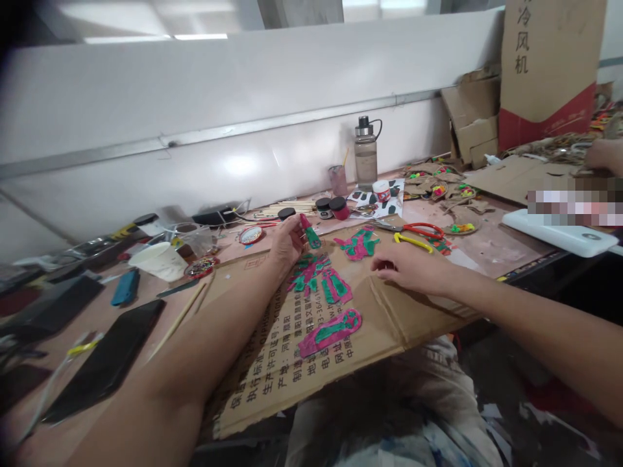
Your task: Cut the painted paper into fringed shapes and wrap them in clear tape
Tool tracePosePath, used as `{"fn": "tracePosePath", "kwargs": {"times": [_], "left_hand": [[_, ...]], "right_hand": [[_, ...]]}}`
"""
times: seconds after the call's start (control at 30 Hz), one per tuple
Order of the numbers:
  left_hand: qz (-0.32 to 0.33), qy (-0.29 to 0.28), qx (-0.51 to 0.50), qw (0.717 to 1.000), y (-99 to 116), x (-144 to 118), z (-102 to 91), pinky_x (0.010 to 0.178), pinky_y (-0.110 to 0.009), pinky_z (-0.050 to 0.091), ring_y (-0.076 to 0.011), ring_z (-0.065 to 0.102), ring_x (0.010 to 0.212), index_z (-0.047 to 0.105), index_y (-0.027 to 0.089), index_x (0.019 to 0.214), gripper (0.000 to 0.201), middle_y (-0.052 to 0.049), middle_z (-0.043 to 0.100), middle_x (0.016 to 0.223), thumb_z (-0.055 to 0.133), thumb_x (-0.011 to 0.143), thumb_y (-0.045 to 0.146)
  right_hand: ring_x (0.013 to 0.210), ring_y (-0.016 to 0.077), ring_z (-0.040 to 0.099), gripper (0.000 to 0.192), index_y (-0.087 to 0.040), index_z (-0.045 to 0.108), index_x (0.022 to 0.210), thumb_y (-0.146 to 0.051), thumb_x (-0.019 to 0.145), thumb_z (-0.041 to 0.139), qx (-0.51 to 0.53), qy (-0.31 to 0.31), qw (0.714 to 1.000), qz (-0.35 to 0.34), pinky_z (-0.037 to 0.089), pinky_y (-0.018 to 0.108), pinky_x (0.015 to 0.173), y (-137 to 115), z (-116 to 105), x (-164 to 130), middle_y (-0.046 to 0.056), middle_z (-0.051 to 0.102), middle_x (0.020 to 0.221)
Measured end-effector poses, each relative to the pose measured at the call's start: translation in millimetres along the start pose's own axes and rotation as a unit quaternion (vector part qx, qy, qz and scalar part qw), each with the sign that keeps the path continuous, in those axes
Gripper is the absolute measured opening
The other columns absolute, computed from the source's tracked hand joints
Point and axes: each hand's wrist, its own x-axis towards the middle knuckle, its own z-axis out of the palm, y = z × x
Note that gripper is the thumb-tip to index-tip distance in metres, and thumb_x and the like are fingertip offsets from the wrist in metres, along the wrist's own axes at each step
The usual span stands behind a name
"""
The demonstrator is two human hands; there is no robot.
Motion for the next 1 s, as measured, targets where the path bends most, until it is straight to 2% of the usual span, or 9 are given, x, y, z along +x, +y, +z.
{"fn": "tracePosePath", "kwargs": {"times": [0.17, 0.43, 0.6, 0.73, 0.87, 1.0], "left_hand": [[0.003, -0.009, 0.005, 1.000, -0.4, 1.5, -1.3, 0.047, -0.022, 0.045, -0.0102, 0.058, 0.051, 0.063, 0.020, 0.075, 0.032, 0.004, 0.064, 0.066, 0.088, 0.062, 0.035], [-0.002, -0.021, 0.012, 1.000, -3.0, 4.8, -3.1, 0.048, -0.021, 0.043, -0.0096, 0.057, 0.051, 0.061, 0.019, 0.073, 0.033, 0.004, 0.064, 0.065, 0.088, 0.062, 0.035], [0.000, -0.021, 0.011, 1.000, 0.3, 0.9, 0.1, 0.046, -0.021, 0.042, -0.0091, 0.055, 0.050, 0.061, 0.019, 0.075, 0.034, 0.004, 0.063, 0.064, 0.089, 0.061, 0.035], [0.006, -0.011, 0.020, 1.000, 2.4, 0.4, 1.6, 0.046, -0.021, 0.043, -0.0098, 0.056, 0.052, 0.061, 0.020, 0.073, 0.032, 0.004, 0.062, 0.064, 0.087, 0.062, 0.036], [0.007, -0.020, 0.011, 1.000, 1.3, 2.1, 0.1, 0.044, -0.021, 0.042, -0.0100, 0.056, 0.052, 0.062, 0.020, 0.074, 0.032, 0.004, 0.062, 0.065, 0.088, 0.061, 0.034], [0.007, -0.027, 0.009, 1.000, -0.5, 2.8, -1.3, 0.045, -0.022, 0.043, -0.0101, 0.056, 0.050, 0.062, 0.020, 0.073, 0.032, 0.004, 0.063, 0.063, 0.088, 0.061, 0.034]], "right_hand": [[0.086, 0.0239, 0.066, 0.012, -0.019, 0.075, 0.089, -0.022, 0.085, 0.063, -0.044, -0.062, 0.996, 0.038, 0.048, 0.032, 0.077, 9.6, 15.0, 26.2, 0.009, 0.074, 0.093], [0.077, 0.0214, 0.064, 0.006, -0.021, 0.070, 0.078, -0.018, 0.081, 0.066, -0.048, -0.152, 0.986, 0.054, 0.042, 0.029, 0.066, 17.1, 11.5, 44.5, 0.004, 0.070, 0.079], [0.080, 0.0212, 0.064, 0.012, -0.021, 0.069, 0.092, -0.018, 0.080, 0.068, -0.031, -0.128, 0.989, 0.062, 0.043, 0.028, 0.066, 19.7, 11.7, 43.5, 0.004, 0.071, 0.088], [0.077, 0.0197, 0.063, 0.007, -0.021, 0.067, 0.081, -0.014, 0.080, 0.065, -0.025, -0.155, 0.987, 0.032, 0.042, 0.028, 0.067, 19.5, 9.4, 45.9, 0.002, 0.070, 0.081], [0.073, 0.0195, 0.061, 0.008, -0.021, 0.066, 0.076, -0.017, 0.082, 0.063, -0.035, -0.167, 0.985, 0.036, 0.041, 0.028, 0.064, 18.4, 6.1, 46.7, 0.002, 0.067, 0.074], [0.080, 0.0213, 0.064, 0.008, -0.020, 0.072, 0.087, -0.021, 0.085, 0.065, -0.042, -0.116, 0.992, 0.008, 0.045, 0.029, 0.069, 18.4, 8.0, 38.4, 0.006, 0.071, 0.087]]}}
